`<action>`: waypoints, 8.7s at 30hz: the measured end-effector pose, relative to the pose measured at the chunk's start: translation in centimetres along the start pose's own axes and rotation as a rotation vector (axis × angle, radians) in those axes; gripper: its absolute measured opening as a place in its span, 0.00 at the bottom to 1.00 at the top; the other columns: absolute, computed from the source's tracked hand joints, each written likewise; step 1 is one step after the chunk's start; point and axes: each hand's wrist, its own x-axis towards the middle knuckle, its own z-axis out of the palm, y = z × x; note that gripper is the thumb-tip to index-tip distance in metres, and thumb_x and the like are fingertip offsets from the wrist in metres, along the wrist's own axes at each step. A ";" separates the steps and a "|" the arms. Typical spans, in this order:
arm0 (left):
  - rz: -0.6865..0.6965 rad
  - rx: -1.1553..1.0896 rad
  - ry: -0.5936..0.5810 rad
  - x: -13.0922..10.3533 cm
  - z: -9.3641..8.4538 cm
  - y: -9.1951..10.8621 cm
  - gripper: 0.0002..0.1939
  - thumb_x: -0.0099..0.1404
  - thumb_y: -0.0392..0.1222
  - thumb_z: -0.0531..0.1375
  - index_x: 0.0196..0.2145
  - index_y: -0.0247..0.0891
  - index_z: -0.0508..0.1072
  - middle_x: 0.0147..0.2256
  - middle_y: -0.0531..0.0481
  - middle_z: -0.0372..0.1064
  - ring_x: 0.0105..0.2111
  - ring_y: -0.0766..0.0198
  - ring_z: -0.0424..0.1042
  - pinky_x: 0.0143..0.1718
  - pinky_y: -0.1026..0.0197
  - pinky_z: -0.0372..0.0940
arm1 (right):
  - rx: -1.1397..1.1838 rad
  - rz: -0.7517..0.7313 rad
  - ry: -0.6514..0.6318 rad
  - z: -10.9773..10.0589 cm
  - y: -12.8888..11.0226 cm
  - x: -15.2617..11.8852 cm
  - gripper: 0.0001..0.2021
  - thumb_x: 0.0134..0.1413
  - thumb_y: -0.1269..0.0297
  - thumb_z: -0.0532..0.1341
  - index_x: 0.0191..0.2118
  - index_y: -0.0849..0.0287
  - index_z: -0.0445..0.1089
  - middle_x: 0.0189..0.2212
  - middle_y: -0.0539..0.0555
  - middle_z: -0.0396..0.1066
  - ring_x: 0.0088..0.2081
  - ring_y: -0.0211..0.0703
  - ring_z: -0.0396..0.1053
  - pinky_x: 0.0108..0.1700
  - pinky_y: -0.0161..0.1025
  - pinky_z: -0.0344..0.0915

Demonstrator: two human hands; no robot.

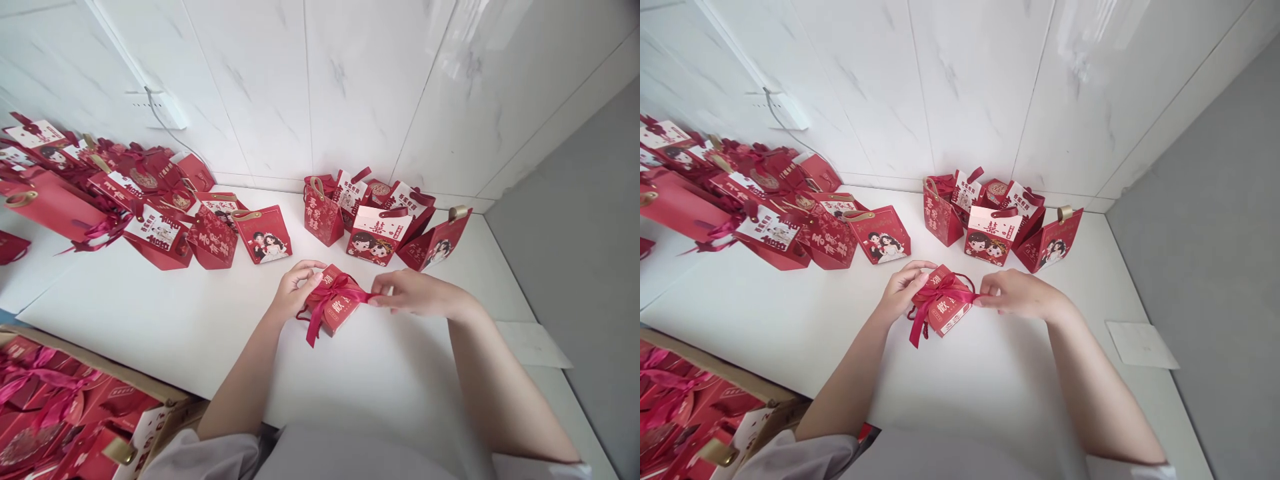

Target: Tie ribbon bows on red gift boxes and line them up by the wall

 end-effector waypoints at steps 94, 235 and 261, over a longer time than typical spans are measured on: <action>0.041 0.347 0.086 0.6 1.9 2.1 0.18 0.57 0.50 0.66 0.25 0.38 0.63 0.39 0.49 0.67 0.40 0.61 0.70 0.45 0.56 0.64 | 0.602 -0.484 0.226 3.1 0.2 5.4 0.20 0.61 0.49 0.60 0.23 0.57 0.70 0.61 0.53 0.63 0.65 0.49 0.54 0.64 0.47 0.50; -0.458 -0.133 -0.458 -0.8 -3.8 2.0 0.12 0.63 0.47 0.62 0.35 0.34 0.72 0.29 0.48 0.76 0.28 0.67 0.74 0.30 0.67 0.65 | 0.473 -0.427 0.306 4.2 -0.1 5.7 0.13 0.58 0.53 0.62 0.31 0.58 0.71 0.49 0.57 0.73 0.48 0.47 0.71 0.51 0.44 0.64; -0.481 -0.125 -0.434 -0.8 -3.6 2.4 0.13 0.61 0.49 0.63 0.37 0.35 0.73 0.31 0.49 0.76 0.29 0.66 0.73 0.31 0.66 0.62 | 0.387 -0.373 0.435 4.5 -0.8 5.2 0.13 0.56 0.54 0.64 0.27 0.56 0.74 0.52 0.57 0.72 0.53 0.52 0.70 0.55 0.47 0.61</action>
